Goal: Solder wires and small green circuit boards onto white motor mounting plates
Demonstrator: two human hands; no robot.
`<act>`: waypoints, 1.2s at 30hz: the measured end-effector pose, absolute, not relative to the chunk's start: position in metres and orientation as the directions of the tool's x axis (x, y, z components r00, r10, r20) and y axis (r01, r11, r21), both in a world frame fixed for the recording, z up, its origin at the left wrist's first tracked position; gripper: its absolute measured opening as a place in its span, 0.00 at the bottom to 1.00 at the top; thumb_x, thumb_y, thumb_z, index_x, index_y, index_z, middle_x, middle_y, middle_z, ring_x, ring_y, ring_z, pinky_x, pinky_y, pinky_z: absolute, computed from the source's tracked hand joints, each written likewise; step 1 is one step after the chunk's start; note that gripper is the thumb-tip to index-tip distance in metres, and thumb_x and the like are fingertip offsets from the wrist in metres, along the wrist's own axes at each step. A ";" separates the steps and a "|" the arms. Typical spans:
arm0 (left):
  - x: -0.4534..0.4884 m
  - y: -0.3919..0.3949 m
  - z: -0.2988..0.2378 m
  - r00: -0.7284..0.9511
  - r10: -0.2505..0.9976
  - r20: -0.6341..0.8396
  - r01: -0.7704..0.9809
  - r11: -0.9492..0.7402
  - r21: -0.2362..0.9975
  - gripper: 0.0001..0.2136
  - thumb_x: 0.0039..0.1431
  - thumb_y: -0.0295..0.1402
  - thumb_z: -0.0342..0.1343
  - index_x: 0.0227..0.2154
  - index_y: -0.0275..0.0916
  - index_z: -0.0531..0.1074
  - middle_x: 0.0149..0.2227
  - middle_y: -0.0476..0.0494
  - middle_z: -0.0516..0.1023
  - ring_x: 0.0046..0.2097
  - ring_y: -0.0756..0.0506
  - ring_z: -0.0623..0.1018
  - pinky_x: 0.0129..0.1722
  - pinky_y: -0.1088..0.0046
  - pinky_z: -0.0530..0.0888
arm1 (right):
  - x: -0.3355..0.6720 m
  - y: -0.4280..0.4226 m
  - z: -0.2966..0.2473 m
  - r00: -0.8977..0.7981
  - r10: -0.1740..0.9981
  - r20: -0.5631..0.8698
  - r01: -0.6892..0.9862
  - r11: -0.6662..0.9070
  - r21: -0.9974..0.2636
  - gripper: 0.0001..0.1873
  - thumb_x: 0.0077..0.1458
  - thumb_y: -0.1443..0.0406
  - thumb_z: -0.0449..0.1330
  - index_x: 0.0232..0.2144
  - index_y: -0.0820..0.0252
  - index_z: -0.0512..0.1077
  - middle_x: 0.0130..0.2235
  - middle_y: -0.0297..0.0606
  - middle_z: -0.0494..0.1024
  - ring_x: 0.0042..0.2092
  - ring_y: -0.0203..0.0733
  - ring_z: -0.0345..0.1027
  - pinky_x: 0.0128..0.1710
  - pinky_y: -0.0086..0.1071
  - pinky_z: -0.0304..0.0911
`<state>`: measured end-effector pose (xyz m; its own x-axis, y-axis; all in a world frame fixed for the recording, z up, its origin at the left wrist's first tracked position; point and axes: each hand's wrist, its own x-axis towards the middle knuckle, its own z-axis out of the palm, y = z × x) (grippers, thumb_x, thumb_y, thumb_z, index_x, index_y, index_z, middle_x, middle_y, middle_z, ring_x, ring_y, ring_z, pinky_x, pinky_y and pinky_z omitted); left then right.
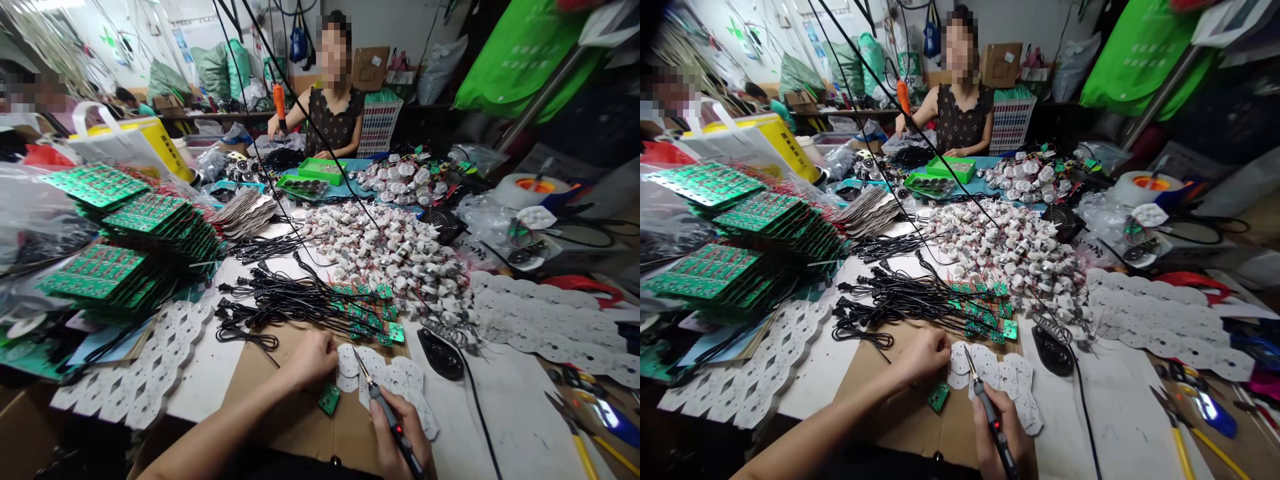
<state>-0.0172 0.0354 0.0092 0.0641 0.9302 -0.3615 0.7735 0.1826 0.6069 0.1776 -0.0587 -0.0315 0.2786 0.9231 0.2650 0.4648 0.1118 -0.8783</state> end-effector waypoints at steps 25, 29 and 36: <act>-0.019 0.036 0.008 0.110 0.940 -0.322 0.756 0.131 0.642 0.06 0.54 0.24 0.52 0.26 0.37 0.73 0.26 0.47 0.77 0.29 0.49 0.73 0.30 0.75 0.62 | 0.179 -0.059 -0.020 0.196 0.936 0.291 0.455 0.176 -0.873 0.12 0.63 0.59 0.61 0.44 0.61 0.75 0.34 0.39 0.81 0.30 0.38 0.77 0.30 0.29 0.73; -0.020 0.033 0.009 0.137 0.941 -0.310 0.737 0.113 0.666 0.05 0.57 0.27 0.54 0.26 0.37 0.72 0.26 0.47 0.77 0.30 0.48 0.74 0.31 0.74 0.63 | 0.176 -0.058 -0.017 0.203 0.935 0.289 0.428 0.180 -0.885 0.11 0.63 0.60 0.61 0.45 0.60 0.75 0.35 0.38 0.81 0.31 0.38 0.77 0.31 0.30 0.74; -0.018 0.012 0.019 0.083 0.939 -0.333 0.811 0.130 0.570 0.11 0.58 0.41 0.61 0.36 0.40 0.71 0.29 0.49 0.78 0.32 0.45 0.76 0.31 0.73 0.62 | 0.176 -0.056 -0.014 0.208 0.931 0.299 0.415 0.193 -0.889 0.10 0.63 0.63 0.61 0.45 0.59 0.75 0.35 0.37 0.81 0.32 0.39 0.78 0.31 0.29 0.74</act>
